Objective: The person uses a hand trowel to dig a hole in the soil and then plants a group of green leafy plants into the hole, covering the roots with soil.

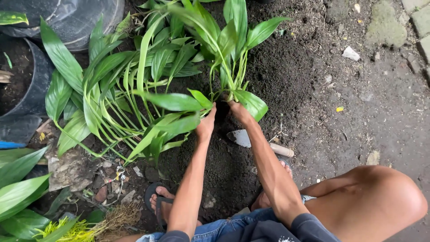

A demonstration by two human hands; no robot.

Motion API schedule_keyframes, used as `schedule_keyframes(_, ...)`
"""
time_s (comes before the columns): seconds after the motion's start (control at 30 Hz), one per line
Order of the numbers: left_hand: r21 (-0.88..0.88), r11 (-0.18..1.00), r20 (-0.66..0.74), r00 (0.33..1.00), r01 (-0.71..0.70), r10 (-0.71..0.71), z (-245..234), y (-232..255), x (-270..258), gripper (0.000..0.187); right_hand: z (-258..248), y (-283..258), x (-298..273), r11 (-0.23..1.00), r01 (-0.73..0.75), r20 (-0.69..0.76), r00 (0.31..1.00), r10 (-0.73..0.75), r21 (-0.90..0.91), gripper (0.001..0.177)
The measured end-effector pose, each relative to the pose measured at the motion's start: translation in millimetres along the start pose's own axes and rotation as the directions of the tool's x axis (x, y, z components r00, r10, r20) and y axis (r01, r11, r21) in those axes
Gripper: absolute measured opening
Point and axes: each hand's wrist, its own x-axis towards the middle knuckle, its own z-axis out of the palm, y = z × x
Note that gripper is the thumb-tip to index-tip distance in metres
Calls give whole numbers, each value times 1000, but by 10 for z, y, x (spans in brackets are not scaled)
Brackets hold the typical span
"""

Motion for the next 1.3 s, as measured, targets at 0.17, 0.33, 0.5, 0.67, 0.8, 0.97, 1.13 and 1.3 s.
schedule_keyframes(0.17,-41,993,25,993,113,-112,62,-53,-107,33,-138,7,-99,986,107,-17,994,-110,-127,41)
schedule_keyframes(0.33,-81,986,153,979,146,-133,-63,382,178,12,-401,-723,-618,957,282,-34,958,-285,-75,24)
schedule_keyframes(0.5,-7,963,131,955,268,-264,-86,546,353,11,-379,-516,-472,899,391,6,917,-400,196,10)
schedule_keyframes(0.67,-40,938,257,910,345,-324,-178,753,485,11,-403,-682,-535,884,431,-4,899,-437,181,13)
schedule_keyframes(0.8,-29,938,335,888,345,-316,-333,901,636,14,-504,-915,-697,882,412,-4,906,-422,228,11)
schedule_keyframes(0.97,-62,938,405,867,342,-289,-499,1244,852,16,-676,-1109,-846,893,379,18,918,-395,242,12)
schedule_keyframes(1.13,-27,932,455,835,361,-310,-614,1401,880,12,-689,-1167,-895,866,452,23,884,-467,215,7)
schedule_keyframes(1.3,-69,929,523,806,365,-278,-521,1098,768,16,-626,-889,-668,844,521,-8,851,-524,126,13)
